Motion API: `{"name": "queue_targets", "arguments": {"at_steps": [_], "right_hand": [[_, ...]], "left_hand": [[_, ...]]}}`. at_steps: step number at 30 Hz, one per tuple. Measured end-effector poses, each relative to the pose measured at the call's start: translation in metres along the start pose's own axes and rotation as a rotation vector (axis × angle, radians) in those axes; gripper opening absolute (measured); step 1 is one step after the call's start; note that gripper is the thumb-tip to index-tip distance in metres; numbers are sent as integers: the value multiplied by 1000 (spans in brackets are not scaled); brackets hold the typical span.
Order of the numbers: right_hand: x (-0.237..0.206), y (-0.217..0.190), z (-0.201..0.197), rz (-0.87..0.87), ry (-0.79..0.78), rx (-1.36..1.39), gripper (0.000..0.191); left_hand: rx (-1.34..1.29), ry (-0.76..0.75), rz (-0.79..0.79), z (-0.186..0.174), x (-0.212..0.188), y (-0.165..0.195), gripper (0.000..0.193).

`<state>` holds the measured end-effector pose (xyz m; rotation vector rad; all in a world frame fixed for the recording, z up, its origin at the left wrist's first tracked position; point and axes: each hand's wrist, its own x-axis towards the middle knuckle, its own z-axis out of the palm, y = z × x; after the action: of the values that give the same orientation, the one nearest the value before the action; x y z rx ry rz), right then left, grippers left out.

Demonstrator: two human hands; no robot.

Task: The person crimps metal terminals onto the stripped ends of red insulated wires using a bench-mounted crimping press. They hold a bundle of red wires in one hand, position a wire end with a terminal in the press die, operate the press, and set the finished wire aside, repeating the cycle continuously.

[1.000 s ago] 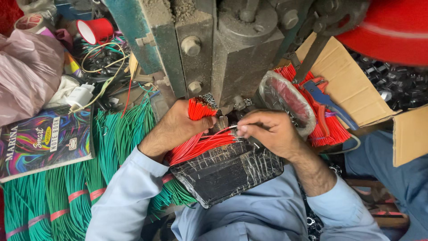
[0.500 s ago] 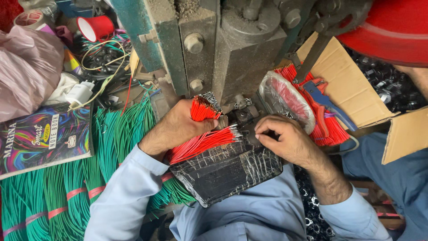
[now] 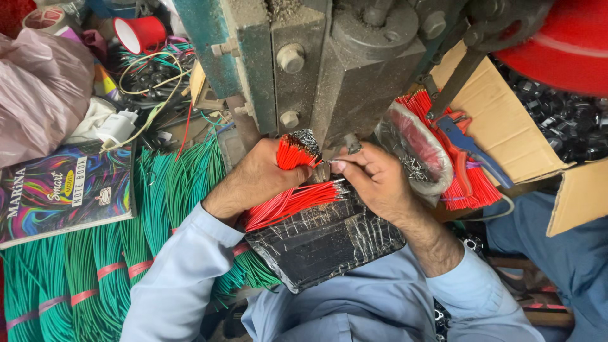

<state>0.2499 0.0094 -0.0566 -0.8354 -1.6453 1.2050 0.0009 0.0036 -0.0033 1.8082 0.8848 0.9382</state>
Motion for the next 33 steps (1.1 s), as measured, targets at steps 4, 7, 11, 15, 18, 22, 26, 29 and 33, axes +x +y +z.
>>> {"name": "queue_targets", "arguments": {"at_steps": [4, 7, 11, 15, 18, 22, 26, 29, 33], "right_hand": [[9, 2, 1, -19, 19, -68, 10], [12, 6, 0, -41, 15, -179, 9], [14, 9, -1, -49, 6, -247, 8], [15, 9, -1, -18, 24, -243, 7], [16, 9, 0, -36, 17, -187, 12], [14, 6, 2, -40, 20, -262, 7], [4, -4, -2, -46, -33, -135, 12], [-13, -20, -15, -1, -77, -75, 14], [-29, -43, -39, -73, -232, -574, 16]], "left_hand": [[7, 6, -30, 0, 0, 0, 11], [-28, 4, -23, -1, 0, -1, 11], [19, 30, -53, 1, 0, -1, 11], [30, 22, -37, 2, 0, -3, 12], [82, 18, -57, 0, 1, -4, 10], [84, 24, -55, 0, 0, -3, 10], [101, 2, -7, -1, 0, 0, 7], [83, -23, -3, 0, 0, 2, 10], [-28, -56, -30, -2, 0, 4, 11]]}}
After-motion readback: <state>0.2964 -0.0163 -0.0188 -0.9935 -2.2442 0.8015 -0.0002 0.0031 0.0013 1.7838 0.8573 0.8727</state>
